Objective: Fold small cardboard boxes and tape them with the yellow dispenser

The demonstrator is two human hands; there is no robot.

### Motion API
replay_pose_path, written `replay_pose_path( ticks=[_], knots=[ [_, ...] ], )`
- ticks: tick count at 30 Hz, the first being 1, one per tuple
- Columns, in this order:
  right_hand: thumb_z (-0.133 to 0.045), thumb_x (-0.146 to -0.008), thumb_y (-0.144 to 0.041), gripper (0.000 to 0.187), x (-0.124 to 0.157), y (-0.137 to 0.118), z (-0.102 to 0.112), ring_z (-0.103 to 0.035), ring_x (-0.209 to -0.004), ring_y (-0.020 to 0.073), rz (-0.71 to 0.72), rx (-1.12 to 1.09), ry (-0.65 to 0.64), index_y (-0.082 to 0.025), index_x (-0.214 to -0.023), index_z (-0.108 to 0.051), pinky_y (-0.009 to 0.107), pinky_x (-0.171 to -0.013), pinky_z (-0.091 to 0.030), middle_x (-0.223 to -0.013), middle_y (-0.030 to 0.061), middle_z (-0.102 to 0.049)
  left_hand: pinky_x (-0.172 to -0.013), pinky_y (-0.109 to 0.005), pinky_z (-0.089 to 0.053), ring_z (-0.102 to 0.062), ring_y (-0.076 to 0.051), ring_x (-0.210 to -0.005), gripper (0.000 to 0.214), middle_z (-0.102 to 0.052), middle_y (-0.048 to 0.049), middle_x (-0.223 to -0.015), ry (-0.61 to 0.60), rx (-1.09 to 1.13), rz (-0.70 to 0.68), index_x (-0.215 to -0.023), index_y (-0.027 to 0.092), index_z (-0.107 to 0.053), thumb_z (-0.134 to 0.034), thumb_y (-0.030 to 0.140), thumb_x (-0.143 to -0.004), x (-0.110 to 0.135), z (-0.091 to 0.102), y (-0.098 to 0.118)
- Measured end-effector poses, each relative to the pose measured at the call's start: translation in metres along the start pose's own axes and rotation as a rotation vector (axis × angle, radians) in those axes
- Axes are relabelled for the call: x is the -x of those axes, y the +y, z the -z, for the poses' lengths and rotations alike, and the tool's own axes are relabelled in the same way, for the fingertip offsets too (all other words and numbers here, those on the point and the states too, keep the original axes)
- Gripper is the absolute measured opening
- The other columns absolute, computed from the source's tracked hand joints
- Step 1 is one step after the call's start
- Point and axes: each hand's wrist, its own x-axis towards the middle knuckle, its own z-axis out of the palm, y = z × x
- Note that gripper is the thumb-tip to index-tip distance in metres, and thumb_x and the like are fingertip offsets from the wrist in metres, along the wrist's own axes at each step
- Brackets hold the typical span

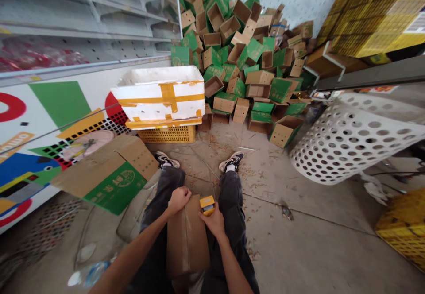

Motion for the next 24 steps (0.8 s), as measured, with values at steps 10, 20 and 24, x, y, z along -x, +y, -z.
replay_pose_path(
  ticks=[10, 20, 24],
  knots=[
    [-0.086, -0.077, -0.044, 0.059, 0.000, -0.002, 0.000, -0.074, -0.097, 0.0273, 0.008, 0.009, -0.012, -0.021, -0.118, -0.051, 0.031, -0.079, -0.049, -0.105, 0.0076, -0.076, -0.081, -0.028, -0.042, -0.070, -0.018, -0.090, 0.035, -0.079, -0.0071, -0.095, 0.008, 0.007, -0.023, -0.082, 0.020, -0.074, -0.049, 0.028, -0.104, -0.001, 0.001, -0.001],
    [-0.087, -0.075, -0.044, 0.056, 0.002, -0.005, 0.001, -0.074, -0.094, 0.0259, 0.007, -0.024, -0.006, -0.022, -0.113, -0.052, 0.030, -0.076, -0.048, -0.102, 0.0059, -0.076, -0.077, -0.030, -0.038, -0.066, -0.018, -0.083, 0.037, -0.077, -0.0077, -0.090, 0.054, 0.028, -0.055, -0.080, 0.019, -0.072, -0.047, 0.029, -0.105, -0.004, -0.008, -0.005],
    [-0.085, -0.076, -0.045, 0.057, 0.001, -0.003, -0.001, -0.074, -0.094, 0.0258, 0.003, -0.008, -0.005, -0.021, -0.115, -0.051, 0.030, -0.076, -0.048, -0.103, 0.0062, -0.076, -0.077, -0.030, -0.038, -0.065, -0.018, -0.083, 0.038, -0.076, -0.0071, -0.090, 0.073, 0.023, -0.060, -0.080, 0.020, -0.071, -0.046, 0.031, -0.106, -0.004, -0.012, -0.007]
  ],
)
